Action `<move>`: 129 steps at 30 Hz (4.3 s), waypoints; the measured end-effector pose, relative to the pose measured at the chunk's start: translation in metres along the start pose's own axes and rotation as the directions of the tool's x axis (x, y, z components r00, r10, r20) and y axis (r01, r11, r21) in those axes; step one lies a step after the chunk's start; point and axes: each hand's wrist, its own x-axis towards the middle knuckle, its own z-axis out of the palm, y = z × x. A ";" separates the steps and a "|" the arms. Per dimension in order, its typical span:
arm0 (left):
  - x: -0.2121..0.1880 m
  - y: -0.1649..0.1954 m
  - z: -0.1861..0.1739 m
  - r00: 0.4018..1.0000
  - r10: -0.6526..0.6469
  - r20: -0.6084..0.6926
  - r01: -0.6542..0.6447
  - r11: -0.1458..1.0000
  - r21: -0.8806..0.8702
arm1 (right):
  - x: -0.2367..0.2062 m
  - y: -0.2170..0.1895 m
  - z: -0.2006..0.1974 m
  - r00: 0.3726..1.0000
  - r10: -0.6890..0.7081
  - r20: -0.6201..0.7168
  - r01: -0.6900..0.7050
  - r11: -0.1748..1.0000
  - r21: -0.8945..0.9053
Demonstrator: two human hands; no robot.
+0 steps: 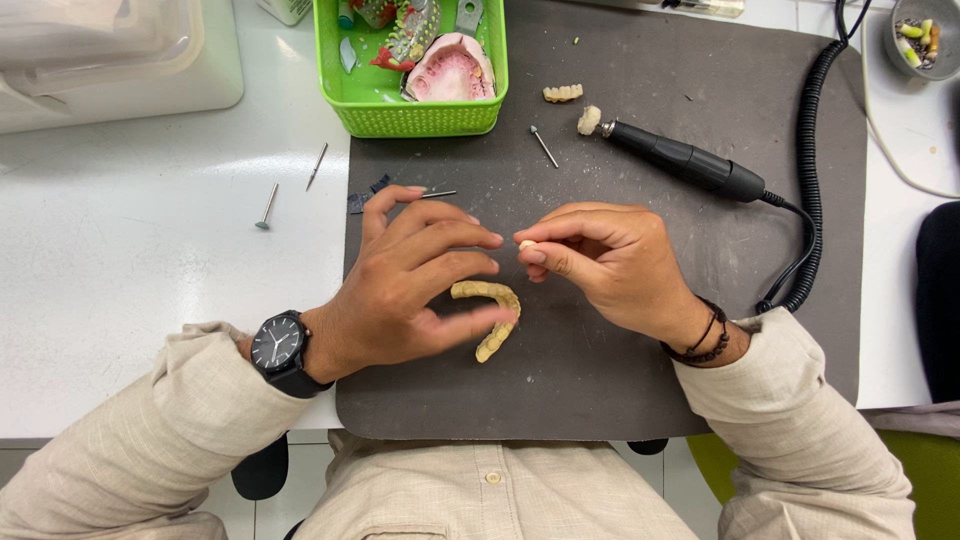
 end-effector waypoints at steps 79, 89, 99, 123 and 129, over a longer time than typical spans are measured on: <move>-0.002 -0.004 0.008 0.976 -0.084 0.202 0.093 0.995 -0.035 | 0.001 -0.010 0.018 0.915 -0.337 0.221 0.402 0.726 -0.558; 0.000 0.004 0.003 0.995 -0.092 0.047 0.094 0.995 -0.038 | 0.000 -0.015 0.004 0.963 -0.256 0.078 0.267 0.903 -0.337; -0.005 0.010 -0.003 0.995 0.041 -0.090 -0.060 0.974 -0.220 | -0.010 -0.020 0.010 0.947 -0.306 0.098 0.318 0.933 -0.166; -0.008 0.008 0.007 0.981 0.004 -0.193 -0.046 0.975 -0.215 | -0.009 -0.019 0.017 0.917 -0.390 0.085 0.398 0.879 -0.263; -0.007 0.005 0.009 0.980 -0.129 -0.153 0.087 0.964 -0.251 | -0.004 -0.014 0.016 0.908 -0.412 0.068 0.415 0.873 -0.254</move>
